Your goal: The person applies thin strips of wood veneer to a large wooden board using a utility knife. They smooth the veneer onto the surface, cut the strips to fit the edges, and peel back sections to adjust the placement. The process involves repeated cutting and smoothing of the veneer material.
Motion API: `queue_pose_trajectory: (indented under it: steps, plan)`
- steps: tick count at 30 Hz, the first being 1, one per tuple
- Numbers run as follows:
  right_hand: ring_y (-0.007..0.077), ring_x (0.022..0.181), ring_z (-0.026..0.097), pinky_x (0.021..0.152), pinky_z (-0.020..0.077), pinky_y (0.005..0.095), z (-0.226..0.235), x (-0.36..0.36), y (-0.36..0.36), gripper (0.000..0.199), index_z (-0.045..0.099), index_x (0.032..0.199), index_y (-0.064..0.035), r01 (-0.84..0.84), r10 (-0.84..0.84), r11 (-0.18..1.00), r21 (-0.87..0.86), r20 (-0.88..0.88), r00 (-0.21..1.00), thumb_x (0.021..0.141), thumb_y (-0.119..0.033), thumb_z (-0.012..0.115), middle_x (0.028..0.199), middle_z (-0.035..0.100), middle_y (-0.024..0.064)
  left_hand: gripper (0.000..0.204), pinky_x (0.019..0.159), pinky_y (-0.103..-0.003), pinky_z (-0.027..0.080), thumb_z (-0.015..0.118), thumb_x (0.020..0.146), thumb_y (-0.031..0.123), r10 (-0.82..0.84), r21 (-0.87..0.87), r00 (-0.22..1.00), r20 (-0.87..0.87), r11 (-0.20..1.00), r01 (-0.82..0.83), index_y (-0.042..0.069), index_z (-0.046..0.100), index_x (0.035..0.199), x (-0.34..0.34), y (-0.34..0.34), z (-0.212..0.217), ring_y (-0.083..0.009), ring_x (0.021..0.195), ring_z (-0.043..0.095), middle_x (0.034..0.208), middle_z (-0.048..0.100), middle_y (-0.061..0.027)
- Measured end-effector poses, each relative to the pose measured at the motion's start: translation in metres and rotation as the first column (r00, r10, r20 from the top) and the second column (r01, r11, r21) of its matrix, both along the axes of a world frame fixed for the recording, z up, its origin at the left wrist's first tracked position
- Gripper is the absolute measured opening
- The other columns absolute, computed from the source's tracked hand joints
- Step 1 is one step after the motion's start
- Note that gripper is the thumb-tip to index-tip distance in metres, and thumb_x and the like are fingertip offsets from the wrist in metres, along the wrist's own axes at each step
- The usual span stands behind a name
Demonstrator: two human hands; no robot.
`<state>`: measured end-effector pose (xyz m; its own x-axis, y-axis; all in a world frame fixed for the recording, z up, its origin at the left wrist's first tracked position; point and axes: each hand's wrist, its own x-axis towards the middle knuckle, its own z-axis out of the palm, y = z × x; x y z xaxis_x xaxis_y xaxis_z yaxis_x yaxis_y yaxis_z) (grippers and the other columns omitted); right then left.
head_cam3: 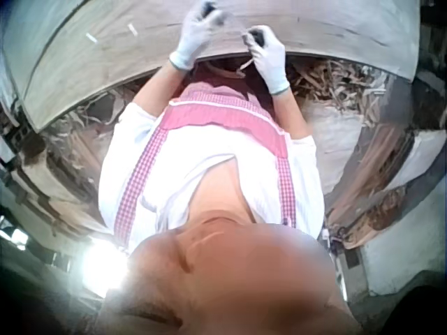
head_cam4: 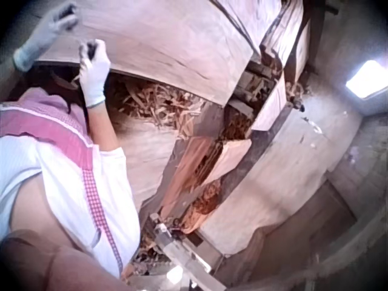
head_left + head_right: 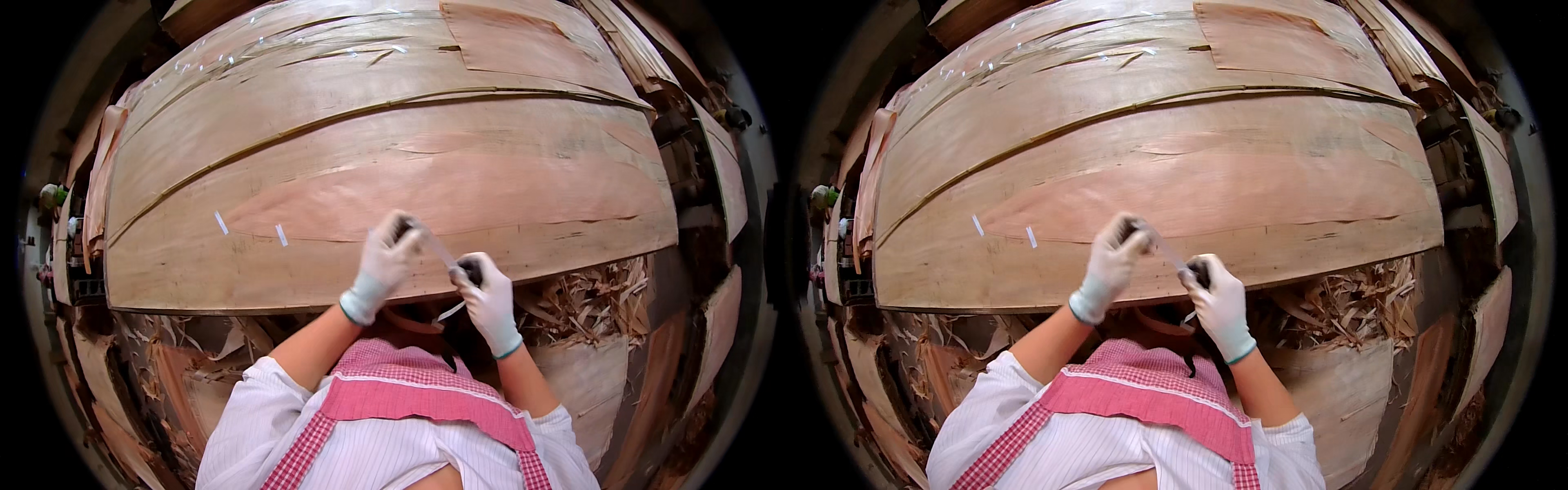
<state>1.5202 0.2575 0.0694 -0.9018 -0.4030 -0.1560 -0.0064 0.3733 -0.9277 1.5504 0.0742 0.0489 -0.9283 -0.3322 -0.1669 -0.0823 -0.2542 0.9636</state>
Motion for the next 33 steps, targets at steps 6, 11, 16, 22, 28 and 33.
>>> queue_pose_trajectory:
  steps: [6, 11, 16, 22, 28, 33]
  plan:
    - [0.0109, 0.055, 0.052, 0.053, 0.0419, 0.0288, -0.073, -0.048, -0.052, 0.018, 0.057, 0.085, -0.0005, -0.021, -0.002, 0.996, 0.092, 0.241, 0.971, 0.09, -0.018, 0.06, 0.064, 0.058, 0.006, 0.011, 0.085, -0.035, 0.044, 0.061, 0.085, 0.009, 0.281, -0.78, 0.959, -0.051, 0.588, -0.213, 0.005, 0.059, 0.095, -0.091, -0.098, -0.068, -0.0222, 0.091, 0.057, 0.095, 0.06, -0.008]
    - [0.0106, 0.055, 0.055, 0.053, 0.0448, 0.0262, -0.104, -0.089, -0.083, 0.017, 0.058, 0.082, 0.0012, 0.135, -0.126, 0.991, 0.002, 0.373, 0.919, 0.089, -0.013, 0.062, 0.067, 0.061, 0.0056, 0.018, 0.103, -0.047, 0.033, 0.066, 0.079, 0.016, 0.198, -0.948, 0.964, -0.175, 0.23, -0.22, 0.009, 0.06, 0.094, -0.165, -0.117, -0.111, -0.0314, 0.107, 0.053, 0.107, 0.06, -0.0113]
    - [0.0115, 0.056, 0.056, 0.051, 0.0451, 0.0264, -0.128, -0.088, -0.092, 0.013, 0.058, 0.084, 0.0014, 0.26, -0.212, 0.965, -0.027, 0.501, 0.839, 0.088, -0.01, 0.063, 0.068, 0.062, 0.0062, 0.028, 0.104, -0.045, 0.032, 0.071, 0.076, 0.021, 0.195, -0.974, 0.971, -0.138, 0.154, -0.169, 0.006, 0.06, 0.097, -0.17, -0.115, -0.127, -0.0315, 0.114, 0.05, 0.113, 0.059, -0.0122]
    - [0.0095, 0.055, 0.054, 0.051, 0.0439, 0.0268, -0.115, -0.157, -0.054, 0.013, 0.059, 0.084, -0.0025, -0.009, 0.056, 0.906, 0.423, -0.1, 0.993, 0.088, -0.014, 0.063, 0.067, 0.062, 0.0026, 0.066, 0.115, -0.047, 0.018, 0.07, 0.079, 0.034, 0.043, -0.973, 0.977, 0.211, 0.103, 0.205, 0.0, 0.048, 0.131, -0.149, -0.102, -0.107, -0.0336, 0.135, 0.035, 0.142, 0.044, -0.0167]
    - [0.0075, 0.053, 0.049, 0.05, 0.0401, 0.0237, -0.101, -0.223, -0.059, 0.013, 0.061, 0.086, -0.0017, 0.267, -0.228, 0.962, -0.051, 0.38, 0.896, 0.09, -0.014, 0.063, 0.071, 0.062, 0.0028, 0.06, 0.115, -0.045, 0.022, 0.064, 0.083, 0.022, -0.208, -0.985, 0.975, 0.077, 0.135, 0.107, 0.001, 0.043, 0.135, -0.202, -0.074, -0.097, -0.0327, 0.134, 0.036, 0.139, 0.045, -0.0172]
    - [0.0168, 0.055, 0.058, 0.05, 0.0453, 0.0298, -0.125, -0.237, -0.059, 0.013, 0.061, 0.089, -0.0003, 0.237, -0.25, 0.968, 0.078, 0.315, 0.916, 0.087, -0.012, 0.065, 0.071, 0.065, 0.0095, 0.054, 0.115, -0.042, 0.023, 0.057, 0.089, 0.024, -0.433, -0.992, 0.894, 0.11, 0.007, 0.126, 0.003, 0.043, 0.136, -0.234, -0.058, -0.121, -0.0298, 0.134, 0.037, 0.142, 0.044, -0.0167]
